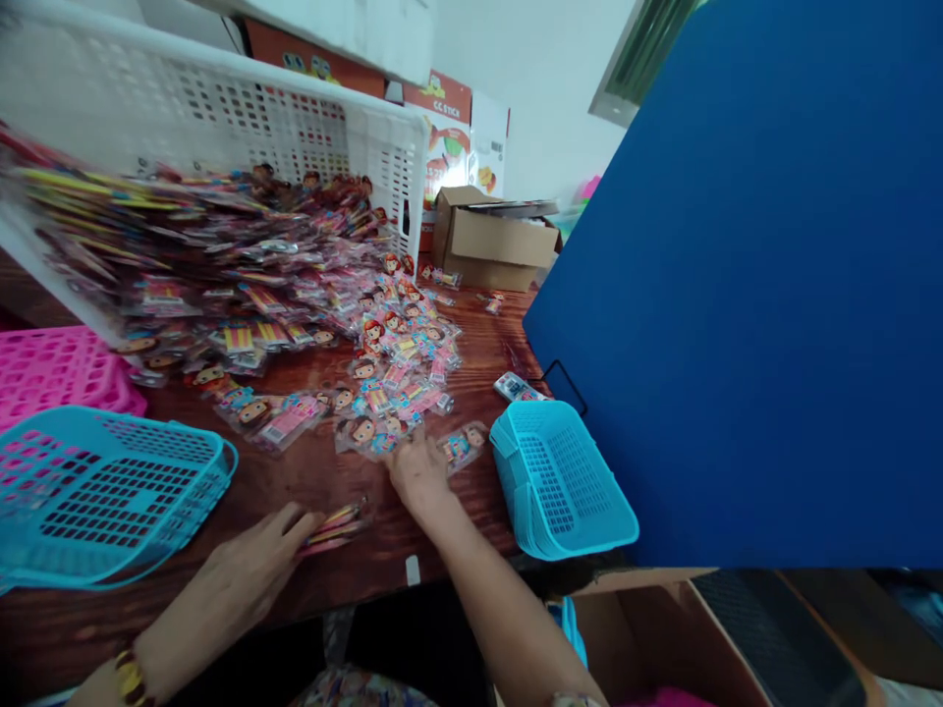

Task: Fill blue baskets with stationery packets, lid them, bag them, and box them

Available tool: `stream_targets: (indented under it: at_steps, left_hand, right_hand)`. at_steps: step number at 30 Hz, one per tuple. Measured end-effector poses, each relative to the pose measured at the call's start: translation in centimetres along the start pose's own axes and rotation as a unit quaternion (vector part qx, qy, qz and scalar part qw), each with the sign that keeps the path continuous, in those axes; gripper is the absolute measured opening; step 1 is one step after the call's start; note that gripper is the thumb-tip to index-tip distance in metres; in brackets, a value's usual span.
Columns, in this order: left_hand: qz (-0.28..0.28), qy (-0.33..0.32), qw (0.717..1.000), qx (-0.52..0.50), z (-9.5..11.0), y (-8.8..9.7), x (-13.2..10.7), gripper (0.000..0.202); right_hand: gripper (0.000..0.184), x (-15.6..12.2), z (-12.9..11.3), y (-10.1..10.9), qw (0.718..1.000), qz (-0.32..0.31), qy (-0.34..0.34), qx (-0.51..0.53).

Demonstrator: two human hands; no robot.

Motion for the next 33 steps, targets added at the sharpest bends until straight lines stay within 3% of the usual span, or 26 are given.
stream_targets:
  at_steps: [3, 5, 7, 10, 14, 18, 21, 24, 27, 29, 31, 33]
  left_hand:
    - [0.008, -0.008, 1.0, -0.02, 0.0, -0.3, -0.6, 0.052]
    - [0.005, -0.008, 0.999, -0.038, 0.0, -0.4, -0.9, 0.053]
    - [0.002, -0.006, 0.999, -0.049, 0.1, -0.2, -1.0, 0.054]
    - [0.002, -0.001, 0.998, -0.055, 0.3, 0.3, -0.9, 0.051]
    - [-0.006, 0.001, 0.999, -0.051, 0.6, 1.0, -0.8, 0.049]
    - [-0.012, 0.012, 0.999, -0.045, 0.7, 1.0, -0.9, 0.047]
    - [-0.01, 0.019, 0.999, -0.045, 0.8, 1.1, -1.2, 0.052]
    - [-0.018, 0.02, 0.998, -0.059, 0.9, 1.1, -1.2, 0.052]
    - [-0.024, 0.025, 0.997, -0.07, 0.8, 1.0, -1.1, 0.048]
    - [-0.026, 0.031, 0.997, -0.071, 0.7, 0.8, -1.1, 0.05]
    - [-0.025, 0.034, 0.996, -0.076, 0.6, 0.5, -1.1, 0.052]
    - [-0.022, 0.035, 0.996, -0.082, 0.6, 0.3, -1.0, 0.05]
  right_hand:
    - [0.032, 0.7, 2.7, 2.1, 0.997, 0.011, -0.081, 0.003]
    - [0.027, 0.7, 5.0, 2.9, 0.995, 0.013, -0.1, -0.003]
    - [0.023, 0.2, 6.0, 2.7, 0.998, 0.008, -0.057, -0.004]
    - [0.024, -0.7, 5.3, 2.0, 1.0, 0.021, 0.009, -0.002]
    - [0.037, -0.4, 1.4, 0.0, 0.999, 0.006, 0.044, -0.021]
    - [0.033, -0.3, -2.5, -1.5, 0.997, -0.029, 0.067, -0.033]
    - [0.028, -0.7, -3.8, -1.6, 0.989, -0.073, 0.127, -0.019]
    - [0.024, -0.1, -4.9, -0.1, 0.98, -0.1, 0.174, 0.009]
    - [0.02, 1.9, -8.6, 2.2, 0.961, -0.09, 0.249, 0.08]
    - [0.022, 3.6, -11.9, 2.7, 0.939, -0.12, 0.275, 0.169]
    - [0.031, 5.6, -14.6, 2.7, 0.92, -0.136, 0.261, 0.258]
    - [0.035, 7.2, -16.0, 2.5, 0.905, -0.113, 0.224, 0.344]
Point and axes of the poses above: each hand's wrist, its own x-axis towards the middle knuckle, its own y-axis out of the back of the hand, z = x × y, the point moved 8 cm from there along x, towards the middle knuckle, and after that the axes turned 9 degrees about -y, right-handed, at the moved point
